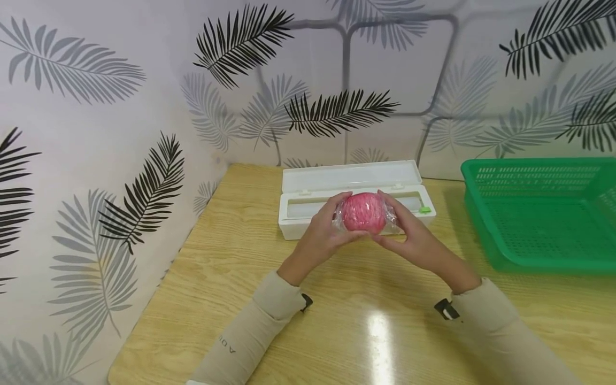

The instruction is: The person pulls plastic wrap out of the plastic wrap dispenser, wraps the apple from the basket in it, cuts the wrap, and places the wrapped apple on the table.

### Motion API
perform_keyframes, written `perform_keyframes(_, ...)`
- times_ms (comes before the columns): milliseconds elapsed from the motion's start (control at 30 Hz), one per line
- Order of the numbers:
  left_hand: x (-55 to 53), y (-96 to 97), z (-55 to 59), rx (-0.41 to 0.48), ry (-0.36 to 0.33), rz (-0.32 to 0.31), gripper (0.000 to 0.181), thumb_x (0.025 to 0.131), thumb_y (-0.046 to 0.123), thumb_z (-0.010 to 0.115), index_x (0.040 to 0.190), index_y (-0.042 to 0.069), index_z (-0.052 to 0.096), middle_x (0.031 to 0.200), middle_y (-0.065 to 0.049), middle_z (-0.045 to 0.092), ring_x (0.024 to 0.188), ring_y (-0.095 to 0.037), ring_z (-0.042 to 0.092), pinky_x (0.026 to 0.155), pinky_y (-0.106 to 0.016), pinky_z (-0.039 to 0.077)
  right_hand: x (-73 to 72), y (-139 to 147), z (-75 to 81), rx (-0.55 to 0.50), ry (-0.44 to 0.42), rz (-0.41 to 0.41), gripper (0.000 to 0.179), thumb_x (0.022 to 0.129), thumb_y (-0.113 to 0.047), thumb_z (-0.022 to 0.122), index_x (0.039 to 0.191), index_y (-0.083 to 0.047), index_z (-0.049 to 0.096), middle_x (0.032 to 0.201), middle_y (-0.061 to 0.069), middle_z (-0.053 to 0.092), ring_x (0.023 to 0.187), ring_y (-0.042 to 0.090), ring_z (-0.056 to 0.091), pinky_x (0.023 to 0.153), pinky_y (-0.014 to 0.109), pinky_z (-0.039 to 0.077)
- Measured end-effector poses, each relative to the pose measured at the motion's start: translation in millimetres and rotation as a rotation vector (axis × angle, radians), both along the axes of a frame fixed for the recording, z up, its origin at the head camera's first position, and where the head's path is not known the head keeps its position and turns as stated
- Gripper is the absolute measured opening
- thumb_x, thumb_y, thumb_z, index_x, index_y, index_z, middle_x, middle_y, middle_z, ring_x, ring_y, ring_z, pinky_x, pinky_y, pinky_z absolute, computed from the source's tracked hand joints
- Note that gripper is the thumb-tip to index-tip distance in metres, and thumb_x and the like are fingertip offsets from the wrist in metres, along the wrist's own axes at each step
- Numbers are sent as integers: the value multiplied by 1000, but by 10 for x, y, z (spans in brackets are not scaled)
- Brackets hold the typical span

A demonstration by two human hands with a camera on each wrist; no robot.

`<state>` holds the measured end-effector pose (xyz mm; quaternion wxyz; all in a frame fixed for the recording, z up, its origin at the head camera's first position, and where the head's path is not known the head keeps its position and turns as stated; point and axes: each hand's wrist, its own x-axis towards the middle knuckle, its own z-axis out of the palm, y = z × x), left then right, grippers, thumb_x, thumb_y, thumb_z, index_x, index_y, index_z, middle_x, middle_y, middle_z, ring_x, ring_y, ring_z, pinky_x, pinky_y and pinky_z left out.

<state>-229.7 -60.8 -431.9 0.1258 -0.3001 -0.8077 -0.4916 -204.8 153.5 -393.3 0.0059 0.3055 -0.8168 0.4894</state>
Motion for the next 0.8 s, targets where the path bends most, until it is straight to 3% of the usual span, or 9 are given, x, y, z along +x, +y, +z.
perform_keyframes(200, 12, -21, -8, 10, -93, 44, 72, 78, 55, 65, 136, 22, 38, 121, 0, 57, 102, -9, 56, 82, -26, 50, 30, -49, 11, -60, -30, -9, 73, 84, -6, 67, 144, -2, 25, 142, 17, 34, 128, 32, 36, 98, 52, 36)
perform_keyframes(400, 21, -24, 22, 28, -127, 21, 66, 82, 59, 57, 134, 21, 40, 112, -2, 62, 90, -10, 60, 76, -25, 52, 65, -90, 37, -96, -73, -15, 65, 88, -8, 62, 141, -1, 25, 135, 18, 41, 121, 33, 44, 94, 50, 41)
perform_keyframes(633, 51, -28, 68, -38, -177, -12, 80, 83, 66, 47, 141, 14, 32, 129, -5, 52, 110, -12, 53, 91, -32, 46, 77, -99, 24, -119, -111, -76, 64, 86, -14, 67, 140, -5, 32, 131, 14, 46, 117, 27, 48, 92, 42, 45)
perform_keyframes(733, 52, -19, 71, -63, -133, -26, 80, 85, 60, 50, 145, 13, 25, 141, -3, 38, 125, -11, 40, 101, -36, 37, 84, -112, 28, -123, -138, -114, 63, 86, -18, 67, 139, -7, 34, 130, 12, 47, 114, 26, 50, 88, 34, 48)
perform_keyframes(800, 53, -14, 73, -84, -54, -38, 81, 85, 51, 59, 146, 13, 21, 147, -3, 28, 132, -12, 29, 106, -37, 30, 96, -126, 40, -119, -146, -143, 62, 87, -21, 66, 139, -5, 34, 130, 13, 48, 113, 26, 51, 87, 32, 49)
